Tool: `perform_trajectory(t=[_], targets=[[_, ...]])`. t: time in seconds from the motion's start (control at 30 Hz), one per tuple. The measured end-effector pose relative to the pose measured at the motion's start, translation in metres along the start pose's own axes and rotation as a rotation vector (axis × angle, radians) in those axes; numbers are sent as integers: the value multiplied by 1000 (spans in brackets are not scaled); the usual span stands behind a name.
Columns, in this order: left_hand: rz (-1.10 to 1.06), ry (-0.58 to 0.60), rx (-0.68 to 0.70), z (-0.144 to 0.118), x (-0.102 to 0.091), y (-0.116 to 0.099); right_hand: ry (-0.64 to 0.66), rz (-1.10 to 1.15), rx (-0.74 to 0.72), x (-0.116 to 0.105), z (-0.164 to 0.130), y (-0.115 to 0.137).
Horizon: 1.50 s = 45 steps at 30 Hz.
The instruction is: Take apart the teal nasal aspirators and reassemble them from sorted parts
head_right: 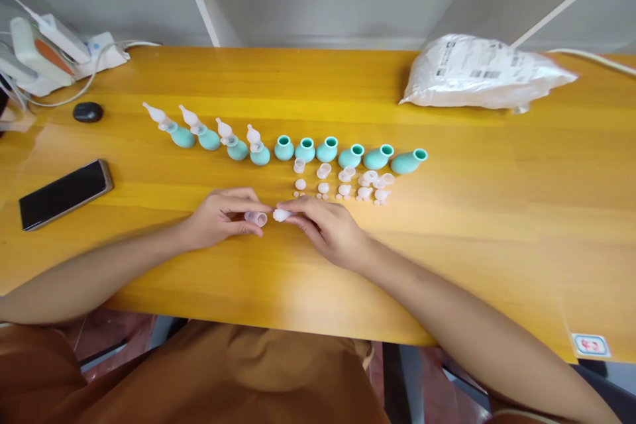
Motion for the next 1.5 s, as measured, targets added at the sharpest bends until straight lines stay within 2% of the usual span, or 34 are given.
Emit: perform_trajectory(t=[0.2,0.33,0.6,0.87,1.07,1.27,1.5], targets=[[67,47,62,-2,5,-4,-11,41,-15,1,-2,2],[103,66,33,-3,6,-4,18,19,-28,2,0,5],[120,62,91,-6,6,-15,-1,3,-16,1,2,6],[140,40,36,-2,2,-14,-76,1,-36,-3,1,7],[79,150,-5,2,8,-13,-80,43,-57,-3,3,8],[-155,101,-159,-1,9,3,-82,57,-78,-4,3,9],[-163,107,-182,-3,10,4,-67,37,-121,-3,3,12]])
Point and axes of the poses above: each hand's wrist, its own z-axis towards the middle knuckle, its own x-axis out of the palm, y = z × x, the point moved 8 cm from there along z, towards the middle knuckle, and after that the axes turned 4 degrees about -x, right-handed, at the moved point
